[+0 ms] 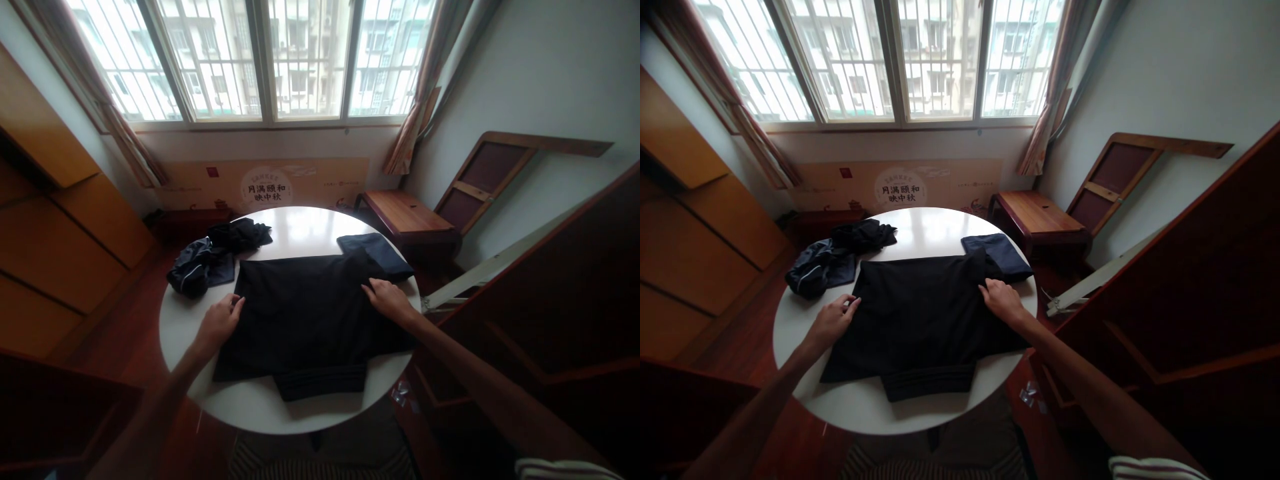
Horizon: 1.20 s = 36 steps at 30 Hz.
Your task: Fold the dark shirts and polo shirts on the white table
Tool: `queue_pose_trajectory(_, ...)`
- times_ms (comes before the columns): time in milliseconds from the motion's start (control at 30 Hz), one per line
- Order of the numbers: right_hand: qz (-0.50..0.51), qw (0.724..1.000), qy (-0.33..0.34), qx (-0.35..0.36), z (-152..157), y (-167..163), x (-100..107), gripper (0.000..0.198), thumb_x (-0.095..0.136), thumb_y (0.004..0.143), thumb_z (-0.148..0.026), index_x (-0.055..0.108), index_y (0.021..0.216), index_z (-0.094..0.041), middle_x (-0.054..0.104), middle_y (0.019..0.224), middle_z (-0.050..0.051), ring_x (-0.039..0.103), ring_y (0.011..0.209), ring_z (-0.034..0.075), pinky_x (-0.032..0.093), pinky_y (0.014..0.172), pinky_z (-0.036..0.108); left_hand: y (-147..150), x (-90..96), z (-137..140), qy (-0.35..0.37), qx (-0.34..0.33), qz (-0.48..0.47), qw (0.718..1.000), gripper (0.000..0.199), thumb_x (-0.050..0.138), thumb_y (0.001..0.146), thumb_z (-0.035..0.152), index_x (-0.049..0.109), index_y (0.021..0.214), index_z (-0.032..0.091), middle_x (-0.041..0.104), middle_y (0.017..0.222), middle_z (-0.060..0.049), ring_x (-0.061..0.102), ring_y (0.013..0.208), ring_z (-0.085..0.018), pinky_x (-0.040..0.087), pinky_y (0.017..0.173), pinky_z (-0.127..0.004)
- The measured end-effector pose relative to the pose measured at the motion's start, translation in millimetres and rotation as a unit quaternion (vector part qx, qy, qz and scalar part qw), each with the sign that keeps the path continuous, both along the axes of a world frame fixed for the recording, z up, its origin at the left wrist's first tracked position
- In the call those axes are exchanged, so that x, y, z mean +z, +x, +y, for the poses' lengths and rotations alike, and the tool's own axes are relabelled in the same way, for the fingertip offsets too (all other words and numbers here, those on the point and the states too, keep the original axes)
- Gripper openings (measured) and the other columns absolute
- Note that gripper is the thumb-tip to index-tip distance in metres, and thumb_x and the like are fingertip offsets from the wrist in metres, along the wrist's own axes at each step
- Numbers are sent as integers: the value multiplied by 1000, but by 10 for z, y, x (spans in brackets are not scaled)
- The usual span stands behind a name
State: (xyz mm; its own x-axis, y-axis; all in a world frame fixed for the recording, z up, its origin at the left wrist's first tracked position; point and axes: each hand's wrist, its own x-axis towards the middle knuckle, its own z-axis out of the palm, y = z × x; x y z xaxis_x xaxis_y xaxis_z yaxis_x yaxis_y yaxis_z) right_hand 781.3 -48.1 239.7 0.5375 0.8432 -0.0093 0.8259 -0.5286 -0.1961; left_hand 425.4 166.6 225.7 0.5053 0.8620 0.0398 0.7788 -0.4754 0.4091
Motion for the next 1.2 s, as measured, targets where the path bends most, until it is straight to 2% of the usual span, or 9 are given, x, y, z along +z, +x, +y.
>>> queue_pose_trajectory(167, 148, 982, 111, 49, -56, 303, 3, 33, 45, 94, -40, 62, 77, -18, 70, 81, 7, 65, 75, 21, 47, 68, 28, -92, -75, -24, -27, 3, -48, 998, 34, 42, 94, 42, 57, 114, 19, 70, 71, -3, 66, 67, -23, 40, 61, -27)
queue_pose_trajectory(333, 174, 978, 117, 13, -222, 380, -20, 41, 57, 83, -56, 58, 67, -19, 64, 68, 4, 61, 67, 21, 45, 59, 28, -177, -62, -126, -4, 21, -34, 999, 33, 42, 93, 45, 55, 111, 21, 67, 73, -3, 65, 67, -22, 39, 62, -26)
queue_pose_trajectory(500, 281, 949, 140, 9, -547, 270, -60, 45, 71, 71, -51, 61, 99, -17, 68, 82, 6, 64, 73, 21, 50, 61, 28, -327, -78, -331, -44, 13, -22, 999, 39, 44, 92, 51, 50, 117, 22, 65, 73, 0, 65, 67, -22, 40, 62, -27)
queue_pose_trajectory(667, 350, 928, 115, -51, -715, 247, -27, 56, 59, 79, -51, 47, 123, -19, 49, 55, -8, 50, 43, 15, 38, 39, 24, -400, -123, -468, -72, -2, -40, 997, 37, 39, 93, 46, 46, 122, 24, 57, 63, 4, 61, 59, -21, 40, 58, -26)
queue_pose_trajectory(800, 199, 977, 76, -18, -701, 240, 74, 42, 60, 83, -39, 54, 119, -17, 57, 59, -2, 60, 55, 21, 46, 51, 30, -424, -123, -489, -57, 15, -25, 998, 39, 41, 90, 48, 51, 119, 23, 60, 69, 1, 63, 65, -22, 45, 62, -29)
queue_pose_trajectory(900, 15, 988, 154, -19, -636, 12, 178, 32, 56, 90, -36, 60, 116, -17, 69, 85, 11, 67, 80, 28, 51, 73, 38, -468, -119, -440, -23, 73, -55, 996, 50, 48, 84, 54, 55, 119, 19, 66, 99, -9, 67, 84, -25, 50, 73, -33)
queue_pose_trajectory(1033, 52, 955, 212, 202, -529, -663, 195, 33, 47, 98, -40, 64, 118, -19, 69, 108, 14, 65, 99, 26, 51, 88, 40, -514, -73, -239, -198, 108, -138, 964, 83, 57, 77, 67, 40, 138, 14, 68, 108, -12, 69, 78, -23, 51, 70, -32)
queue_pose_trajectory(1100, 78, 927, 165, 327, -479, -1012, 116, 42, 47, 98, -44, 57, 134, -23, 61, 132, 12, 56, 121, 28, 42, 104, 48, -493, -32, -116, -284, 99, -156, 941, 93, 64, 72, 70, 41, 139, 11, 71, 92, -8, 68, 72, -22, 49, 64, -29)
queue_pose_trajectory(1200, 84, 916, 83, 384, -416, -1327, -56, 55, 43, 98, -51, 37, 150, -32, 33, 158, 7, 26, 145, 34, 20, 113, 65, -398, 49, 0, -357, 80, -136, 921, 84, 69, 66, 72, 60, 119, 8, 69, 73, -4, 66, 67, -21, 44, 55, -25)
